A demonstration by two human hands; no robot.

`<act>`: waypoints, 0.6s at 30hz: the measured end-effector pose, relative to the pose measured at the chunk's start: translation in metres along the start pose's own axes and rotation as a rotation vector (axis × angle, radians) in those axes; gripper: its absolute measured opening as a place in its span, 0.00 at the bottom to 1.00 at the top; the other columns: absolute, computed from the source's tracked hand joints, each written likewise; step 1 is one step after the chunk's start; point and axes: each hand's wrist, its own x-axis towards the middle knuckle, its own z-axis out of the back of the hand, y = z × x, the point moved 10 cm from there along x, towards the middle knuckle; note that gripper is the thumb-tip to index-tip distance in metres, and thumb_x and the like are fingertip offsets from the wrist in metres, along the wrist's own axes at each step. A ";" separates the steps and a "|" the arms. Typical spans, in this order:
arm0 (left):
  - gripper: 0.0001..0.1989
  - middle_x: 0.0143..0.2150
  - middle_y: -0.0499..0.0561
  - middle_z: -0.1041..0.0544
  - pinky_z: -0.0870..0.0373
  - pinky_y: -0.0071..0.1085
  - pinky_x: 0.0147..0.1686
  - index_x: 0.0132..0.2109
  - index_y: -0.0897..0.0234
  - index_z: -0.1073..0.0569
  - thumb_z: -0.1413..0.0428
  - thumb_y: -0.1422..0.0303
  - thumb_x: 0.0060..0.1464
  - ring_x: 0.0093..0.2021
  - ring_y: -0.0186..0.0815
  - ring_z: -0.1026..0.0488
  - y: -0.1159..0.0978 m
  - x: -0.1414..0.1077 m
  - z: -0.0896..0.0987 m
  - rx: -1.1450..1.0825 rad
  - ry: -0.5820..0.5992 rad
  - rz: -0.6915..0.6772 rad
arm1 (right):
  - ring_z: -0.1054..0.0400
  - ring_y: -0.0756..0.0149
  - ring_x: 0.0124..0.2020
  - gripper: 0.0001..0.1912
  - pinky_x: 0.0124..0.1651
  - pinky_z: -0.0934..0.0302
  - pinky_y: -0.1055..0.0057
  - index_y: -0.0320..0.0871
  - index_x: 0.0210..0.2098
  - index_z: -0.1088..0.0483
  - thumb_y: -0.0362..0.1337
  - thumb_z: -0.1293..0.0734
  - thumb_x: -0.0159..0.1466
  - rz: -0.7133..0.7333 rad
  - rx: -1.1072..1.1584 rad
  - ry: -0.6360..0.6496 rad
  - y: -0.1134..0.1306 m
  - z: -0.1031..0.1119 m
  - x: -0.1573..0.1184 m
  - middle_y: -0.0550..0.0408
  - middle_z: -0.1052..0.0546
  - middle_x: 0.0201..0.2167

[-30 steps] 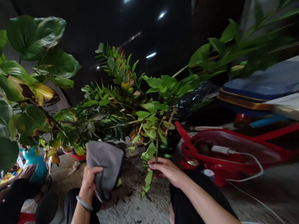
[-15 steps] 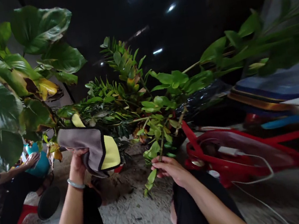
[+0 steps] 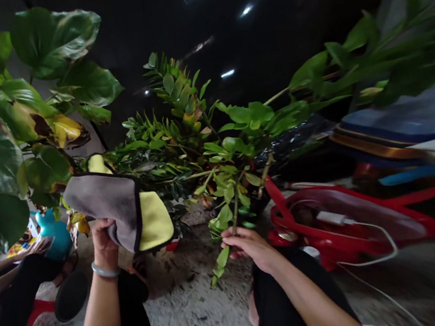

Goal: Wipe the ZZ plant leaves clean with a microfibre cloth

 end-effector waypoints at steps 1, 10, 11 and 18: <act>0.15 0.28 0.43 0.18 0.22 0.28 0.38 0.28 0.56 0.24 0.42 0.79 0.29 0.33 0.36 0.20 -0.002 0.007 -0.005 -0.024 -0.014 -0.018 | 0.30 0.69 0.21 0.08 0.22 0.35 0.75 0.43 0.29 0.27 0.34 0.27 0.48 0.000 0.000 -0.004 0.001 -0.001 0.000 0.56 0.21 0.22; 0.07 0.24 0.54 0.19 0.22 0.46 0.47 0.28 0.59 0.24 0.38 0.74 0.37 0.41 0.55 0.17 0.176 -0.087 0.052 0.201 -0.102 0.830 | 0.29 0.66 0.21 0.08 0.22 0.36 0.74 0.44 0.29 0.28 0.34 0.27 0.48 -0.013 -0.012 0.006 -0.003 0.007 0.000 0.56 0.21 0.21; 0.08 0.24 0.54 0.19 0.22 0.46 0.48 0.28 0.60 0.24 0.39 0.76 0.36 0.41 0.55 0.17 0.173 -0.092 0.049 0.181 -0.071 0.829 | 0.29 0.66 0.22 0.09 0.22 0.36 0.74 0.44 0.29 0.28 0.34 0.27 0.48 -0.012 -0.009 0.014 -0.003 0.008 0.000 0.56 0.22 0.21; 0.19 0.27 0.45 0.18 0.24 0.40 0.53 0.34 0.61 0.22 0.43 0.82 0.31 0.39 0.45 0.18 0.027 -0.007 -0.041 -0.121 0.043 0.141 | 0.31 0.69 0.21 0.09 0.22 0.36 0.76 0.42 0.29 0.28 0.34 0.27 0.49 -0.007 -0.026 -0.003 -0.001 0.002 0.001 0.55 0.22 0.22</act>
